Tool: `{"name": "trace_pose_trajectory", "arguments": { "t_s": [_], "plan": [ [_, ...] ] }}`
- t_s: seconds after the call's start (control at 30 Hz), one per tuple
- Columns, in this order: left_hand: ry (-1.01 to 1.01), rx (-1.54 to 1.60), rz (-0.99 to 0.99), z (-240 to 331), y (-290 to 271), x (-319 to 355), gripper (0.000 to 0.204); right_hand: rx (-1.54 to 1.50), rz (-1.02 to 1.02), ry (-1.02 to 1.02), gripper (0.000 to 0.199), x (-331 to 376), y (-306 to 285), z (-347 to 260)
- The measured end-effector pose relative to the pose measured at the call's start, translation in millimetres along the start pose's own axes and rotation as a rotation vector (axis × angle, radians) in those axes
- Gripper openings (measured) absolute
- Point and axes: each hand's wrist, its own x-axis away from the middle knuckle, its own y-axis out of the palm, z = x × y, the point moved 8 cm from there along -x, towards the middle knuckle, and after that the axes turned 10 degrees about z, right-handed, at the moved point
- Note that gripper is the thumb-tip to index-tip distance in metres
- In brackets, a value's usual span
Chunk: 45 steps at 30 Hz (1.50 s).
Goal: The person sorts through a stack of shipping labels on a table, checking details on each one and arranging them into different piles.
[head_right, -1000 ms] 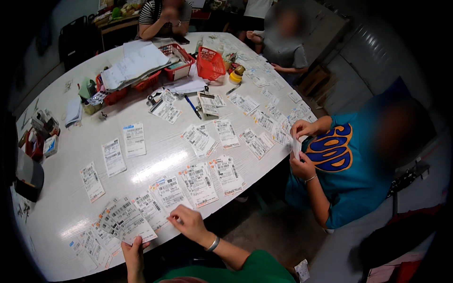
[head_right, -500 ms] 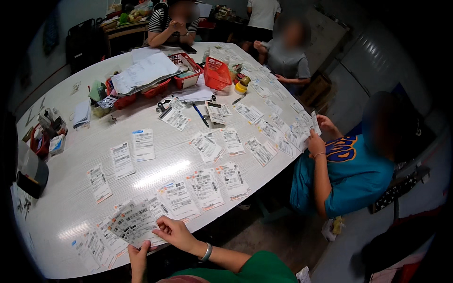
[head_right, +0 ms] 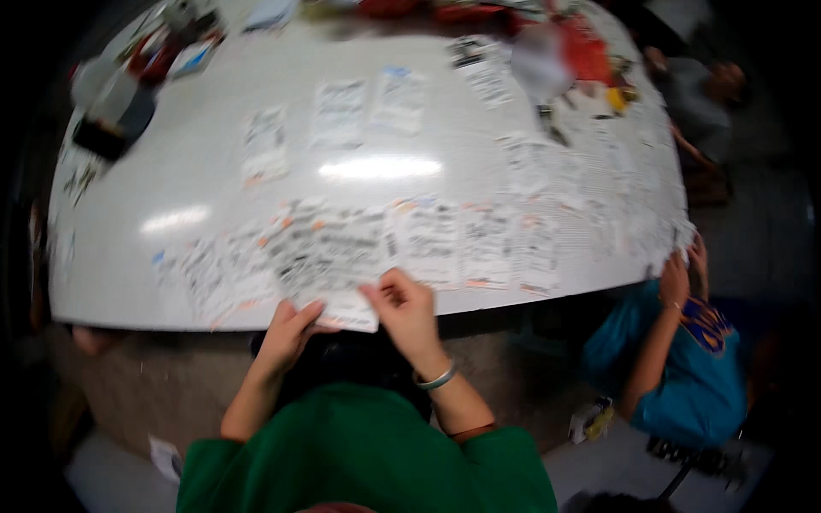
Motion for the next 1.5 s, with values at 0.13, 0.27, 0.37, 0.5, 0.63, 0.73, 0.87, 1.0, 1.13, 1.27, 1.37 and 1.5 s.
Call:
{"name": "trace_pose_trajectory", "arguments": {
  "t_s": [0.13, 0.27, 0.37, 0.5, 0.63, 0.73, 0.87, 1.0, 1.13, 1.27, 1.37, 1.5],
  "plan": [
    [-0.021, 0.04, -0.049, -2.3, -5.8, -6.1, 0.032, -0.11, -0.023, 0.08, 0.015, 2.3, 10.1, 13.0],
    [-0.031, 0.023, -0.042, -8.2, -14.1, 2.3, 0.035, -0.085, -0.08, 0.064, 0.015, 7.7, 14.1, 10.7],
    [-0.041, 0.013, -0.047, -12.2, -15.3, 2.0, 0.035, -0.037, -0.069, 0.018, 0.015, 7.6, 10.7, 6.2],
    [-0.042, 0.007, -0.027, -11.1, -15.2, 0.7, 0.035, 0.025, -0.089, 0.015, 0.017, 8.2, 10.5, 3.3],
    [-0.036, 0.03, -0.011, -12.7, -15.8, 0.3, 0.035, -0.059, -0.043, 0.056, 0.017, 10.0, 11.5, -0.8],
    [-0.049, 0.037, -0.019, -16.5, -16.5, 1.1, 0.035, -0.095, 0.008, 0.08, 0.013, 10.2, 9.3, 3.4],
    [-0.06, 0.075, -0.019, -15.6, -15.5, 2.0, 0.034, 0.07, -0.052, 0.059, 0.012, 10.8, 8.2, 13.0],
    [-0.039, 0.107, -0.01, -5.3, -16.9, 3.8, 0.034, -0.031, 0.036, 0.131, 0.015, 2.9, -11.0, 19.4],
    [-0.021, 0.058, 0.012, -6.2, -18.8, 3.0, 0.033, -0.065, -0.003, 0.184, 0.014, 2.7, -16.9, 19.0],
    [-0.015, 0.032, 0.033, -4.0, -18.5, 2.0, 0.032, -0.09, -0.019, 0.179, 0.013, 3.8, -19.1, 20.3],
    [-0.008, 0.024, 0.049, -4.0, -20.4, 1.7, 0.032, -0.115, -0.004, 0.2, 0.013, 4.9, -16.0, 20.5],
    [0.036, -0.003, 0.089, -5.3, -26.0, -0.7, 0.033, -0.124, -0.026, 0.211, 0.012, 6.3, -13.8, 20.3]
  ]
}}
